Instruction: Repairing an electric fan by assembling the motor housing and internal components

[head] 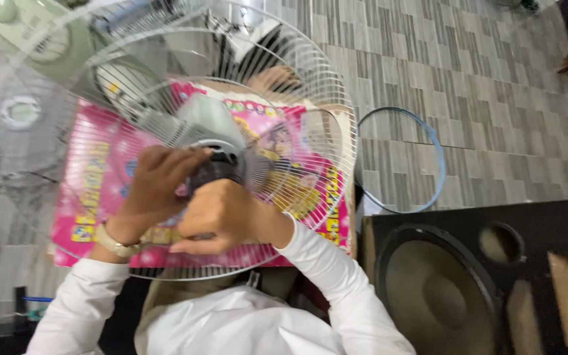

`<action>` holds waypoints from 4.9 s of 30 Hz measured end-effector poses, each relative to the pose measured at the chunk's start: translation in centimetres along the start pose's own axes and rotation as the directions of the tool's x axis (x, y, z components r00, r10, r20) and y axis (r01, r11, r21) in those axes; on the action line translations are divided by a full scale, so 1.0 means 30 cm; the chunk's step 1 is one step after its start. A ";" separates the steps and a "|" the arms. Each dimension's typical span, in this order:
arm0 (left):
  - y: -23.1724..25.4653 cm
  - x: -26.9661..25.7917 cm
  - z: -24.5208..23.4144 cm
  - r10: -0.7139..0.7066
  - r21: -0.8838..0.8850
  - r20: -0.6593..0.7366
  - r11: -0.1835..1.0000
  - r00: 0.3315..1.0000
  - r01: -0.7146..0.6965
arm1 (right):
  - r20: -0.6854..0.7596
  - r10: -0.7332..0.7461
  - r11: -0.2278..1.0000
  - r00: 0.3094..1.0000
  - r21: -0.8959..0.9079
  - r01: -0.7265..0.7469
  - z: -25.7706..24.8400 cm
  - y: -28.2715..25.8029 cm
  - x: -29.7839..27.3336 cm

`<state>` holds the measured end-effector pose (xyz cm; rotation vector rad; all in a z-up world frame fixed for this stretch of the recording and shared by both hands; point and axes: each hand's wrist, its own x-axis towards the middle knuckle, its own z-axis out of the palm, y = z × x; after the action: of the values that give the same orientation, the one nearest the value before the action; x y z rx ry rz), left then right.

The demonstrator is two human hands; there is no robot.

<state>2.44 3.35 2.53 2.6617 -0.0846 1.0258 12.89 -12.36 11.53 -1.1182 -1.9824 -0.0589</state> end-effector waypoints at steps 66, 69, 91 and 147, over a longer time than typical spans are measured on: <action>0.276 -0.441 0.036 -0.715 -0.942 0.325 -0.185 0.619 0.280 | -0.769 0.432 0.608 0.471 -0.138 -0.782 0.466 -0.443 -0.049; 0.295 -0.492 0.120 -0.716 -0.931 0.325 -0.128 0.618 0.341 | -0.696 0.508 0.502 0.507 -0.240 -0.831 0.455 -0.376 0.010; 0.131 -0.454 -0.034 -0.540 -0.968 0.190 0.038 0.820 0.250 | -0.062 0.345 0.408 0.936 -0.889 -0.209 0.262 -0.238 -0.004; 0.007 -0.314 -0.217 -0.297 -0.888 0.419 0.066 0.858 0.456 | 0.668 -0.409 0.427 0.621 -0.461 0.778 0.178 0.040 0.116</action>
<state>-8.83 4.54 0.90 1.3198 -0.0358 0.3137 9.45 -7.06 10.03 -0.7746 -2.8624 -1.2035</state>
